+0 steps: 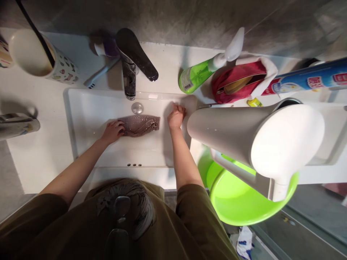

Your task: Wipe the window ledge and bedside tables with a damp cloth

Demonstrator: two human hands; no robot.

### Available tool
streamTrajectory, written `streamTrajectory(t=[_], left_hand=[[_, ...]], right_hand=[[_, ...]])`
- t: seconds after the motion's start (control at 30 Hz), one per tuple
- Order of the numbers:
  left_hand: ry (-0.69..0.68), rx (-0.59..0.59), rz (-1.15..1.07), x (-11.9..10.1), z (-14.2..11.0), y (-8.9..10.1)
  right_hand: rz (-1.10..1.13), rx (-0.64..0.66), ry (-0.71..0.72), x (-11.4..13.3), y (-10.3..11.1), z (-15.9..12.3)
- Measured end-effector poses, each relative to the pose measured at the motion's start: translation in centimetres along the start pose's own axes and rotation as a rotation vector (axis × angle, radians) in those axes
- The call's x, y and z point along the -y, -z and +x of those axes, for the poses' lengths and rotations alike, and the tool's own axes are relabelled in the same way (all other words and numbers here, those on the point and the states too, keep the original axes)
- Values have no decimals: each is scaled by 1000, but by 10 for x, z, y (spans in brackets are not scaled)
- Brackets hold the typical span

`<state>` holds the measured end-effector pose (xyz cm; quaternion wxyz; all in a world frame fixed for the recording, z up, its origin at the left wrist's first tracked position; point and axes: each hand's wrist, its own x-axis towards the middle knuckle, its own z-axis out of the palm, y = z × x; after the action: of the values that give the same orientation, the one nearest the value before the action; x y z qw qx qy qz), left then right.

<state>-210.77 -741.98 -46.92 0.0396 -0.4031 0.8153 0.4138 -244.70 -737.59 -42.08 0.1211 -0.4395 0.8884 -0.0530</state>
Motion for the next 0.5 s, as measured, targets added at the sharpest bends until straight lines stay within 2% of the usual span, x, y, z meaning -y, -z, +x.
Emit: streamTrajectory(t=[0.17,0.37,0.5], left_hand=[[-3,-2,-5,1,-1,1],[-25,-20,26,3,-1,1],[-29,-29,5,4,-1,1]], right_hand=[[65,25,7,-2,0,-6],[75,-6,-88,-5,-7,-23],[26,26,-149,-7,-5,-38]])
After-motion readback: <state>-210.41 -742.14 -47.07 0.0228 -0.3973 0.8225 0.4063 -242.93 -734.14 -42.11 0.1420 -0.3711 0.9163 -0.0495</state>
